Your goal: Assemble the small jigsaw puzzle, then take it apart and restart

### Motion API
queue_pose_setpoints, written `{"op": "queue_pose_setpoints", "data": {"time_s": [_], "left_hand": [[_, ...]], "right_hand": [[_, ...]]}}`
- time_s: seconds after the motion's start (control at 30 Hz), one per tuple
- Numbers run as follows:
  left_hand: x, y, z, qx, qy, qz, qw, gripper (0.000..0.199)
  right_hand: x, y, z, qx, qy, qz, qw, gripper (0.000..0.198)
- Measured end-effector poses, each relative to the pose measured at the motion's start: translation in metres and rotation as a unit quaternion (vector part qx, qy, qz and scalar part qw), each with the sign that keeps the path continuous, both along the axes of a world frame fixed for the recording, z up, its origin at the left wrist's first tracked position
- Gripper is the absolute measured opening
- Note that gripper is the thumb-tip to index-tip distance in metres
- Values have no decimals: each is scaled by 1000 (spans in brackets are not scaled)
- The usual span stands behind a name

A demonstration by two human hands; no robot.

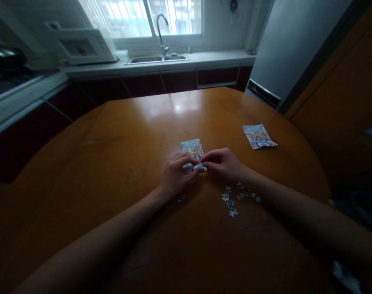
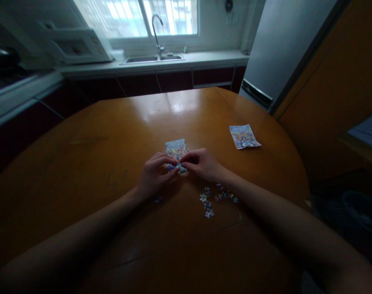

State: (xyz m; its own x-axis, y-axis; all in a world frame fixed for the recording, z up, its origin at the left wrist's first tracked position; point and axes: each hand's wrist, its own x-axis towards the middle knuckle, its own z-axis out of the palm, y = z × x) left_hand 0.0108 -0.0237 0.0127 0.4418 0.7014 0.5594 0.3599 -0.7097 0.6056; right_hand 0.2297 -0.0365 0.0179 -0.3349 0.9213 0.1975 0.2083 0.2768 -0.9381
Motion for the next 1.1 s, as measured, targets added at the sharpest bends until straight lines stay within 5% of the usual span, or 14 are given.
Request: {"op": "queue_pose_setpoints", "data": {"time_s": [0.43, 0.73, 1.1], "left_hand": [[1, 3, -6, 11, 63, 44, 997, 9], [2, 3, -17, 13, 160, 37, 986, 29], [4, 1, -18, 5, 163, 31, 986, 28]], "right_hand": [[8, 12, 2, -26, 38, -62, 997, 17], [25, 50, 2, -58, -33, -230, 971, 15], [4, 116, 10, -158, -124, -194, 960, 18]]}}
